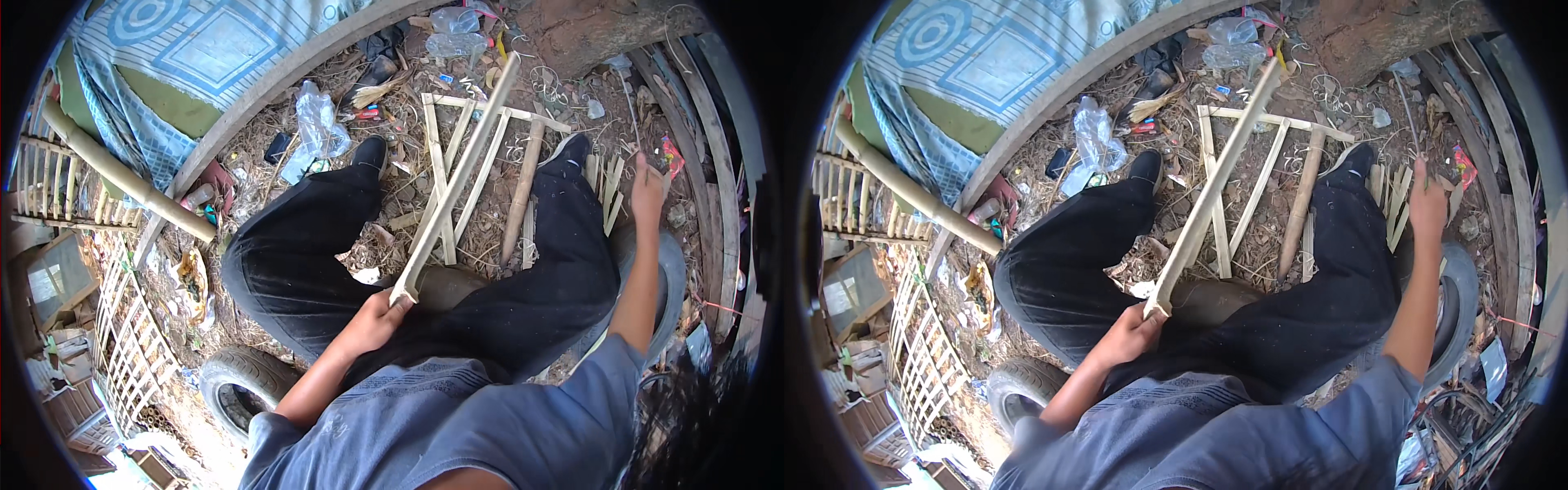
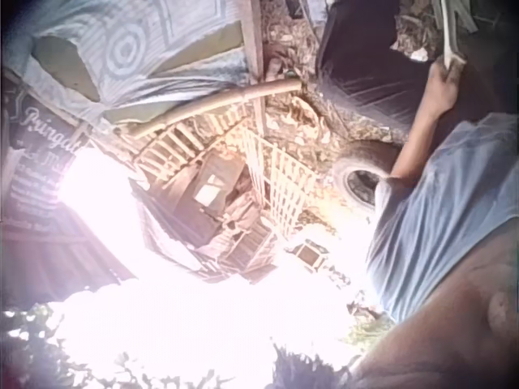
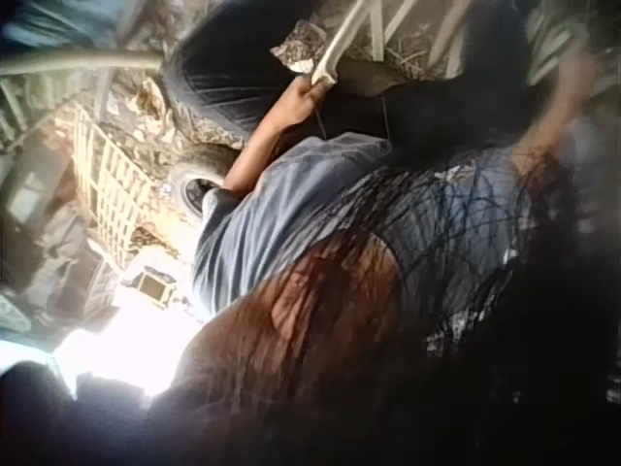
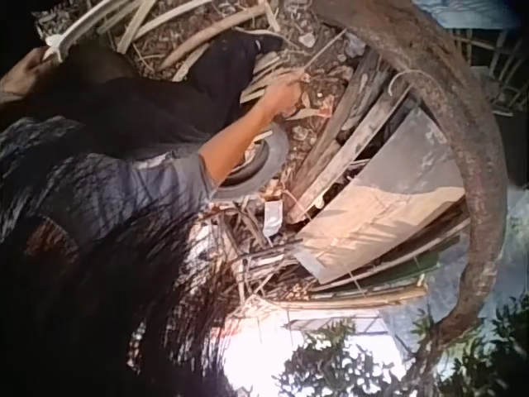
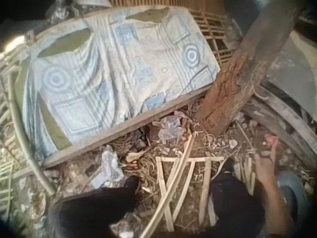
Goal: The person shaves a piece of bamboo with a knife, removing thin strips of wood. They hold the piece by hand and against their leg while moving the blade along the wood, turning the item to reach different sides.
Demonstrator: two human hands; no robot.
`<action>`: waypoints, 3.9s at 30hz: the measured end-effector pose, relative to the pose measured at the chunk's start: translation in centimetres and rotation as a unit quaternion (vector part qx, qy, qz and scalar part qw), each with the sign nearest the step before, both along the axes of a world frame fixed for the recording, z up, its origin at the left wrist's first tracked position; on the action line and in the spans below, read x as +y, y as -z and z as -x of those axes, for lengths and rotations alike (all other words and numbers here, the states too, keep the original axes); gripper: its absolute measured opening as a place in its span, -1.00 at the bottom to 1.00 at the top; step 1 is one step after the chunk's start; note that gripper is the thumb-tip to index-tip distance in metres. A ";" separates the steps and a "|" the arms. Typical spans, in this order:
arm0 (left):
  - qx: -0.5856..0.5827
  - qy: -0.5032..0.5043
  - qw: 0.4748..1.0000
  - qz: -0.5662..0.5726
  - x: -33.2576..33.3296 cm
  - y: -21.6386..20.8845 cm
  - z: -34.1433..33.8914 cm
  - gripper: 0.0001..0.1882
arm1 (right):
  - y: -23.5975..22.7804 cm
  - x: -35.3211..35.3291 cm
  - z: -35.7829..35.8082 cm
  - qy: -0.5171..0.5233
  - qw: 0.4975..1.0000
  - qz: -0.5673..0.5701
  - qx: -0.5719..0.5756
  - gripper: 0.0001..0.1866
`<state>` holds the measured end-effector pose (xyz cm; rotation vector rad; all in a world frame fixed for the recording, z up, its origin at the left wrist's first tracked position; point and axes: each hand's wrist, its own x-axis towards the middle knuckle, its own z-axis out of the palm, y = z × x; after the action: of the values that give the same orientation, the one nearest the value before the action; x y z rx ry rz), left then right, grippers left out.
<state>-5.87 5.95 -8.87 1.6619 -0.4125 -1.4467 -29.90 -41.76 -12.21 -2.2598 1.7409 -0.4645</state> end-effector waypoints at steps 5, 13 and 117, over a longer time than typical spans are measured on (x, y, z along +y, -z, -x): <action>-0.057 0.020 0.998 -0.031 -1.2 0.2 -2.8 -0.76 | -5.2 18.7 -10.1 -0.263 0.943 -0.183 -0.087 -0.52; -0.245 0.088 0.964 -0.053 -4.5 -1.3 -0.9 -0.72 | -0.4 24.1 -14.4 -0.473 0.866 -0.148 -0.073 -0.43; 0.449 -0.059 0.891 -0.017 -2.7 -1.0 -1.1 -0.64 | 2.4 25.3 -10.8 -0.509 0.836 -0.153 -0.135 -0.43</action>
<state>-4.79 3.28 -7.84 0.8561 0.2368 -1.9344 -19.11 -16.49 -14.64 -2.3230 0.2876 -0.2111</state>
